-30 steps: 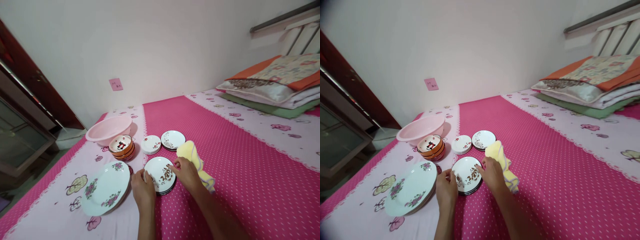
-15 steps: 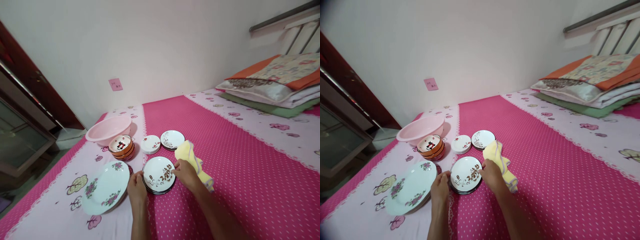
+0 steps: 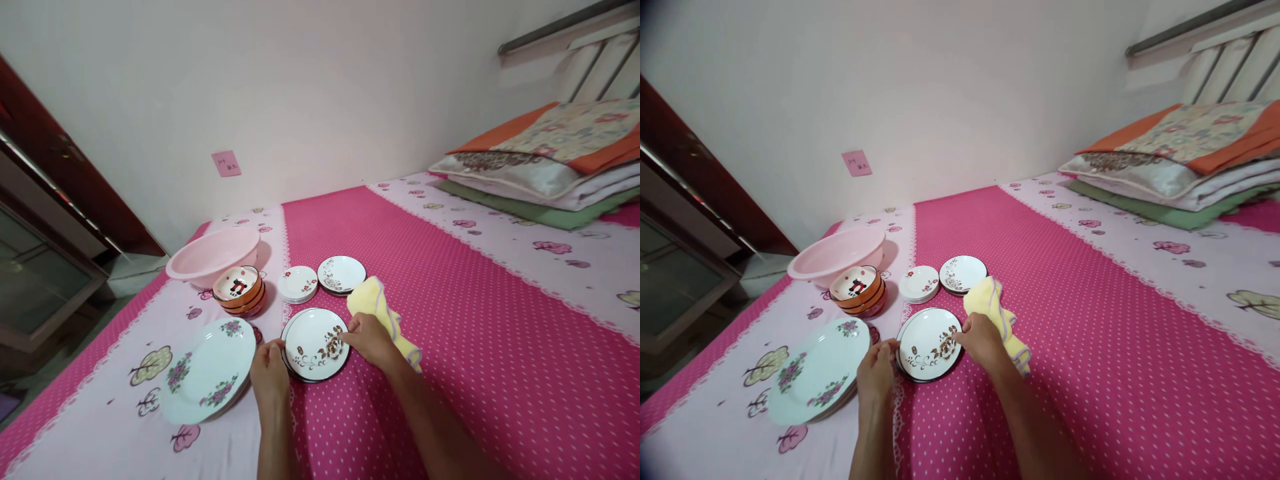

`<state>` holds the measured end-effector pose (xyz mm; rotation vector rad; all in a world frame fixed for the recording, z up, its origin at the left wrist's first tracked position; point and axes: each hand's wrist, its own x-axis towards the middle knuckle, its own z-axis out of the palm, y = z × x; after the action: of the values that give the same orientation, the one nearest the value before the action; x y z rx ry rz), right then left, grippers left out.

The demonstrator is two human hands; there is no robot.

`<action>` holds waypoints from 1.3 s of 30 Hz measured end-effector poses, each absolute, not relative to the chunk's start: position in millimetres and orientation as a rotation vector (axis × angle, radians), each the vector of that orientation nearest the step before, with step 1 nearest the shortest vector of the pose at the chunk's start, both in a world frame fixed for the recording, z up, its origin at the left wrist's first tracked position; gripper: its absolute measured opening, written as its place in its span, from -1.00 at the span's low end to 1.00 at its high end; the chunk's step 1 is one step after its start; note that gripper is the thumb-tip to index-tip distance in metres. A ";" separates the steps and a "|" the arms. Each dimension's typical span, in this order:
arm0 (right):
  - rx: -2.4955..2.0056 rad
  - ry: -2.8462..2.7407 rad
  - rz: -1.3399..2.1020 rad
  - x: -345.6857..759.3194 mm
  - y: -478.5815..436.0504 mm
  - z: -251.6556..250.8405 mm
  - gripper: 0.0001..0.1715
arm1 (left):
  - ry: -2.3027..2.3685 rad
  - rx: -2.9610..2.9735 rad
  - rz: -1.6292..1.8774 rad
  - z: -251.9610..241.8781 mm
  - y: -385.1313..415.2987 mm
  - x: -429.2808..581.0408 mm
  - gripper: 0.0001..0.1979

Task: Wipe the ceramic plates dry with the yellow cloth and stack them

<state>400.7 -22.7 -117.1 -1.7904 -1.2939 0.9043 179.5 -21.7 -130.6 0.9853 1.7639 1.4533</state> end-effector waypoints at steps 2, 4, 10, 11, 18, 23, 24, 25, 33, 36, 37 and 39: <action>-1.737 -1.235 0.955 401.5 -22.6 -116.5 -0.77 | 1.750 0.982 1.447 -130.1 -21.6 179.8 -0.76; -1.671 -1.171 1.033 401.2 -23.0 -116.0 -0.80 | 1.738 0.976 1.443 -129.5 -21.5 180.2 -0.76; -1.452 -1.030 1.226 399.5 -26.1 -114.7 -0.82 | 1.683 0.881 1.485 -123.4 -23.0 183.0 -0.72; -1.416 -1.013 1.236 399.5 -26.2 -114.0 -0.81 | 1.665 0.851 1.499 -120.2 -23.9 183.8 -0.71; -1.173 -0.949 1.243 390.9 -23.3 -105.3 -0.64 | 1.267 0.644 1.450 -66.6 -45.1 195.8 -0.61; -1.122 -0.989 1.175 373.7 -22.8 -104.8 -0.68 | 0.968 0.389 1.435 -46.4 -54.9 201.5 -0.64; -1.125 -1.003 1.164 372.5 -23.4 -104.0 -0.68 | 0.987 0.367 1.434 -49.1 -53.9 201.7 -0.62; -1.123 -1.013 1.159 372.9 -24.2 -102.7 -0.68 | 1.005 0.346 1.433 -53.3 -52.1 201.5 -0.60; -1.715 -0.995 0.216 434.2 -28.8 -93.0 -0.21 | 1.006 0.164 1.535 -75.5 -39.4 197.3 -0.57; -1.760 -0.935 0.480 450.0 -28.4 -99.3 -0.32 | 0.997 0.132 1.531 -73.4 -39.9 197.5 -0.57; -1.721 -0.924 0.560 451.8 -28.4 -100.2 -0.44 | 0.996 0.133 1.526 -73.1 -40.2 197.8 -0.56; -1.632 -0.907 0.629 452.2 -29.0 -98.8 -0.60 | 0.995 0.138 1.508 -73.2 -40.5 198.5 -0.55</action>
<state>452.2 -29.0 -98.8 -1.6316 -0.9069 0.6292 198.5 -40.5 -73.2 0.1376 0.9946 1.5085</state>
